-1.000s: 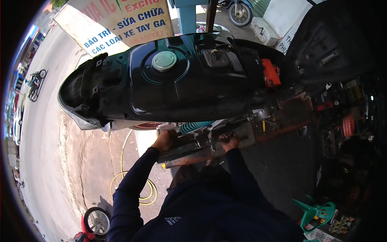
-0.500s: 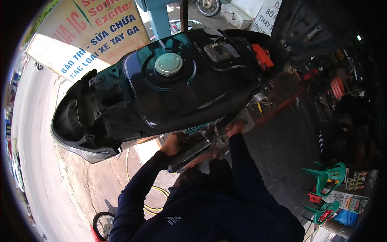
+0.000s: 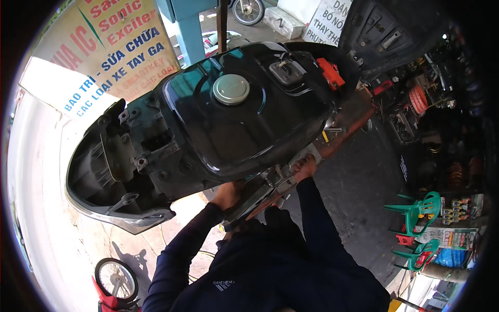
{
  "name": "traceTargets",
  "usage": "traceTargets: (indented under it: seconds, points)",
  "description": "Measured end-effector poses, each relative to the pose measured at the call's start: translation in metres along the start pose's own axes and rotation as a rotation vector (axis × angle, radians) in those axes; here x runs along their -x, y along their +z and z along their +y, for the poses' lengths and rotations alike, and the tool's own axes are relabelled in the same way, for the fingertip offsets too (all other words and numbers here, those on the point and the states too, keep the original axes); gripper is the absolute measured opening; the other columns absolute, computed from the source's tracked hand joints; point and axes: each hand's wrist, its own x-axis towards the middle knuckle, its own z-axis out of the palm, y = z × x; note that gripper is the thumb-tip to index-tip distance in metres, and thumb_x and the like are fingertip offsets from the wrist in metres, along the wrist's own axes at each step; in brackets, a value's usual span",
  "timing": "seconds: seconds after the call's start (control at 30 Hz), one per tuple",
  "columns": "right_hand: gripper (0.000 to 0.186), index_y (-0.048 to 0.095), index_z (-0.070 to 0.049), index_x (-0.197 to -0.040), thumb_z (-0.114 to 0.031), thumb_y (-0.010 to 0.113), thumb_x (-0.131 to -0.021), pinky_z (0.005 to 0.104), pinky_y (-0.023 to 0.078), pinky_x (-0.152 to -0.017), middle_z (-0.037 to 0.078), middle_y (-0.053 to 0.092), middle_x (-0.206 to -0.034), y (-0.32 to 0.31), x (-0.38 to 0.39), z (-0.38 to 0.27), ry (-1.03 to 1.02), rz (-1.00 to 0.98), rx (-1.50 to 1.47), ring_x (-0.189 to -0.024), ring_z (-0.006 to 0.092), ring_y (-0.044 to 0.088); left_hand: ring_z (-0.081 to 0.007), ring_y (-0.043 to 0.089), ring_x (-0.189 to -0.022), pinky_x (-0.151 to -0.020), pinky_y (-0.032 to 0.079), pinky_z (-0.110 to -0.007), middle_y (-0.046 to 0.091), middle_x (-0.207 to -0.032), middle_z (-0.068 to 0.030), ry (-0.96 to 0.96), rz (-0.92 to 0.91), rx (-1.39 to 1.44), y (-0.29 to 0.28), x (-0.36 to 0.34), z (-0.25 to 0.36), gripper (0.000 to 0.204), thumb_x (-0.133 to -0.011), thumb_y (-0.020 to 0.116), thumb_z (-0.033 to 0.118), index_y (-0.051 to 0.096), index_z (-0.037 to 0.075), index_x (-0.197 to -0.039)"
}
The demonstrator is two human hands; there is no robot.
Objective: Adjusting and repairing various components of a motorcycle engine and exhaust system using hand tools.
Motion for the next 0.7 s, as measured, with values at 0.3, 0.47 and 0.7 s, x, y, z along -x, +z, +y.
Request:
traceTargets:
  seconds: [0.3, 0.47, 0.7]
  points:
    - [0.032, 0.027, -0.018, -0.065, -0.026, 0.049, -0.088, 0.0287, 0.018, -0.041, -0.004, 0.019, -0.055, 0.010, 0.037, -0.012, -0.046, -0.094, -0.008, -0.044, 0.0112, 0.020, -0.0417, 0.057, -0.091, -0.081, 0.045, -0.044, 0.059, -0.095, -0.0249, -0.128, -0.094, 0.082, 0.014, 0.008, -0.017, 0.029, -0.068, 0.053, 0.002, 0.062, -0.003, -0.095]
    - [0.031, 0.042, -0.006, -0.062, -0.021, 0.050, -0.087, 0.0343, 0.031, -0.047, 0.007, 0.037, -0.052, 0.033, 0.163, 0.036, -0.875, -0.900, 0.855, -0.045, 0.0188, 0.040, -0.0410, 0.057, -0.094, -0.081, 0.045, -0.044, 0.059, -0.100, -0.0256, -0.015, -0.069, 0.072, -0.001, 0.004, -0.002, 0.028, -0.077, 0.051, 0.009, 0.059, -0.001, -0.101]
    - [0.039, 0.043, -0.001, -0.061, -0.024, 0.047, -0.093, 0.0297, 0.029, -0.048, 0.002, 0.041, -0.052, 0.071, 0.257, 0.041, -1.024, -0.993, 0.727, -0.046, 0.0128, 0.038, -0.0424, 0.057, -0.086, -0.074, 0.046, -0.047, 0.059, -0.093, -0.0222, -0.033, 0.048, 0.148, -0.013, 0.005, 0.017, 0.018, -0.079, 0.054, 0.011, 0.061, 0.002, -0.094]
